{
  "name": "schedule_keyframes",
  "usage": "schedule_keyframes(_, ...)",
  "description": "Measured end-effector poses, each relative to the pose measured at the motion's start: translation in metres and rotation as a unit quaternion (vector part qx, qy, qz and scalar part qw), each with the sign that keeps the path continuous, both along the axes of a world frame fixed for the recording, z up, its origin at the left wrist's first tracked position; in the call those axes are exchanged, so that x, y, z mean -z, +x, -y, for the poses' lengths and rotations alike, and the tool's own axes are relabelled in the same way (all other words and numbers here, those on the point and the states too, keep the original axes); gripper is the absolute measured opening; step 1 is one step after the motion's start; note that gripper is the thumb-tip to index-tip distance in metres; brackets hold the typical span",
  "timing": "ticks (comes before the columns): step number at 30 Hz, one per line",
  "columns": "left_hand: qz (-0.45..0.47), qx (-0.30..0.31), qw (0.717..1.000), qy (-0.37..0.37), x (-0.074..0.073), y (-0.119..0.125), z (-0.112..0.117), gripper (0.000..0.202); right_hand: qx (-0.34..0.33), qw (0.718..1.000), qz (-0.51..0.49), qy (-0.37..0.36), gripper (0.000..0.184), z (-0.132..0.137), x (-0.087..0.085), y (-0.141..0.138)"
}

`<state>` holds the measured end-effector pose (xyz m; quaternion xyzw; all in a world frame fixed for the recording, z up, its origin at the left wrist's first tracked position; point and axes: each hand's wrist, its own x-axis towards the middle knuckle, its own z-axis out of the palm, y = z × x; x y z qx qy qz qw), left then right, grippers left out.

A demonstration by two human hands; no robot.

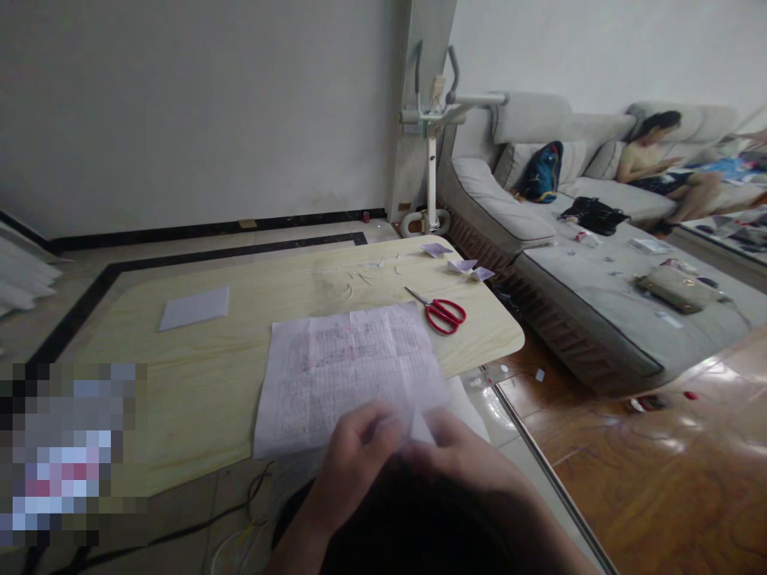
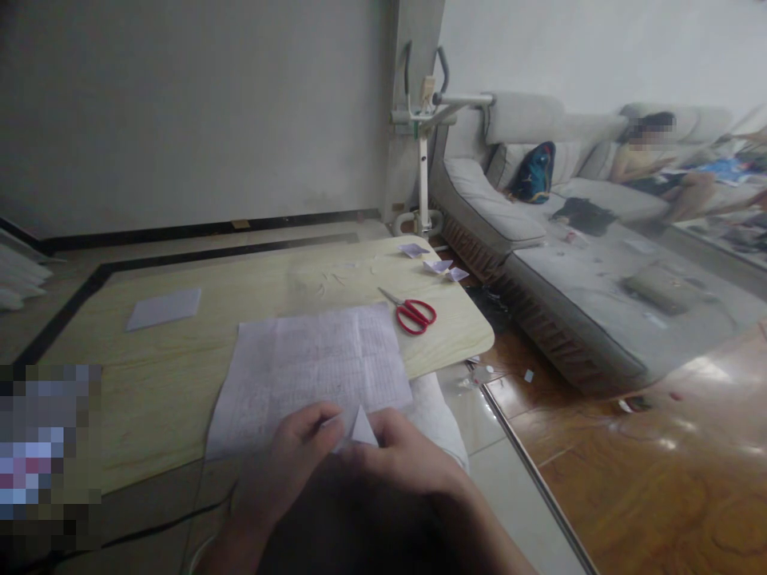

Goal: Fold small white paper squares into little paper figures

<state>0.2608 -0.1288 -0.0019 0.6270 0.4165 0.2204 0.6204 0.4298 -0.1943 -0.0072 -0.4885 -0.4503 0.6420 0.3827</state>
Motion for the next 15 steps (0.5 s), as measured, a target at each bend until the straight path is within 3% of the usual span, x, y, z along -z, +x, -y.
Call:
schedule_keyframes(6,-0.029,-0.032,0.999,0.013,-0.004,0.001,0.001,0.021,-0.004,1.0,0.004,0.027,0.018,-0.002,-0.003,-0.002)
schedule_keyframes(10,-0.011,-0.062,0.998,0.009,0.002,0.0,0.002,0.025,0.035,0.999,0.002,0.036,0.023,-0.005,-0.012,-0.007)
schedule_keyframes(15,0.002,-0.056,0.998,0.002,0.007,0.0,0.0,0.023,0.073,0.997,0.01,0.026,0.024,-0.005,-0.006,-0.008)
